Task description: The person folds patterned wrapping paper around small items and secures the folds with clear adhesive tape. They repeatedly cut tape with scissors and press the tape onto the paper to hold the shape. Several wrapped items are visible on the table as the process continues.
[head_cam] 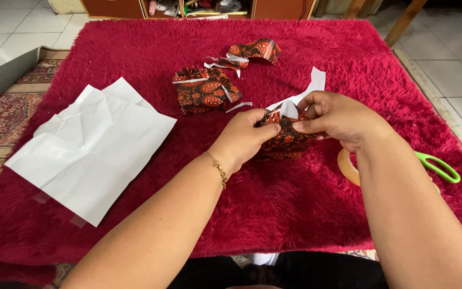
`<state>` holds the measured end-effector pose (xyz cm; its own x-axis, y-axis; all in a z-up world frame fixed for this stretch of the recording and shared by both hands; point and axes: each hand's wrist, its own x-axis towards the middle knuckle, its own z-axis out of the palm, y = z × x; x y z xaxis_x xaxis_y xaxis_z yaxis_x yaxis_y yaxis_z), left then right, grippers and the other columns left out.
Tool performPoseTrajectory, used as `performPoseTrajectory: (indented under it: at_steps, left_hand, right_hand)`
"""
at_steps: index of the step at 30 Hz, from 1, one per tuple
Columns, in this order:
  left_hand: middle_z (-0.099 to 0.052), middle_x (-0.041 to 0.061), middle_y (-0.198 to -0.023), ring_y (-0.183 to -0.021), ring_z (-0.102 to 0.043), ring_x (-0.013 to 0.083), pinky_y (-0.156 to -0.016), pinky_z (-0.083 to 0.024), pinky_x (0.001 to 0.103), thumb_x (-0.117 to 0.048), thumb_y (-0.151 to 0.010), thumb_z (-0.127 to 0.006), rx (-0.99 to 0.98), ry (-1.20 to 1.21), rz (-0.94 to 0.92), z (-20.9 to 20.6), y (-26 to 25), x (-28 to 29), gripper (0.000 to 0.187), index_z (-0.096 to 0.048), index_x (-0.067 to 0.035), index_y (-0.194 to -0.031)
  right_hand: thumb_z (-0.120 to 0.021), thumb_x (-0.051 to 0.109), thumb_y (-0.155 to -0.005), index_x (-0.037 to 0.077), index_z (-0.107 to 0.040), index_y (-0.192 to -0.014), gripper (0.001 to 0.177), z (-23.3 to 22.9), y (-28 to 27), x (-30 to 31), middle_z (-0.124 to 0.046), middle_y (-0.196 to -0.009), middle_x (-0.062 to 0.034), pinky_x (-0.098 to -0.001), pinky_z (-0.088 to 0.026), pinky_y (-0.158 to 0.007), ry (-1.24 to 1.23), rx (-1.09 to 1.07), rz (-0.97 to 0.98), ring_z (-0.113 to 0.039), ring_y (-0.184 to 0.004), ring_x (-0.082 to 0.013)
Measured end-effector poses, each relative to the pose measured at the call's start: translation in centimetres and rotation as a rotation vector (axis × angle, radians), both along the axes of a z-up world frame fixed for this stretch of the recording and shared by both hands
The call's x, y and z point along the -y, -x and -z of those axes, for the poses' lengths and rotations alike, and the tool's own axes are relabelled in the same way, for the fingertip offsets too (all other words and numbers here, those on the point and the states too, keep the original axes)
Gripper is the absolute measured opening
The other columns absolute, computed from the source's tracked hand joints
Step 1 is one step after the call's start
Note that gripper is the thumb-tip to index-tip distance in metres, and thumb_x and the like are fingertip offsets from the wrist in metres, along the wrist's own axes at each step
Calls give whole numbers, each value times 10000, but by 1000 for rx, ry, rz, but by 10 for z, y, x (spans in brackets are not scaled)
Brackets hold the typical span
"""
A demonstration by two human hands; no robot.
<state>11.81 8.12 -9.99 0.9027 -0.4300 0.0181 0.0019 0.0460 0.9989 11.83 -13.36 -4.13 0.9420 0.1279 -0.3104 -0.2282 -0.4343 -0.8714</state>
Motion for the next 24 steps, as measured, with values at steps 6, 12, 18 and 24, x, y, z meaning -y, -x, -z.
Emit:
performPoseTrajectory:
  at_steps: [6,12,18,24]
  left_hand:
    - [-725,43,-997,-925,-647,103,-862,-516,285,-159,-913,-670,-43,-26,10,-4,0,-1,306,-710,2,-1170]
    - [-735,18,-1051,-978,-629,103,-910,-494,287,-223,-943,-672,-2,6,-31,-3,5,-1,316,-715,-22,-1183]
    - [-712,38,-1145,-1066,-635,99,-976,-488,278,-254,-990,-656,242,60,-204,-7,8,-5,335,-679,-61,-1263]
    - [-571,58,-1322,-1116,-590,158,-1004,-494,305,-115,-1058,-644,879,-103,-484,-28,32,-9,248,-629,-52,-1298]
  right_hand:
    - [-752,62,-853,51,-620,-1253,421,-10,13,-3,-721,-1041,-66,-317,-501,-936,48,168,2,-667,-1025,-173]
    - [-622,118,-972,26,-588,-1304,346,-24,73,52,-705,-1212,-104,-356,-504,-1032,-174,489,364,-696,-1152,-184]
    - [-796,185,-848,87,-730,-1266,435,10,146,92,-731,-1158,-129,-418,-564,-935,675,272,252,-719,-1033,-242]
    - [-772,156,-737,76,-735,-1138,410,54,155,91,-714,-1169,-176,-514,-371,-1095,902,885,24,-639,-1145,-357]
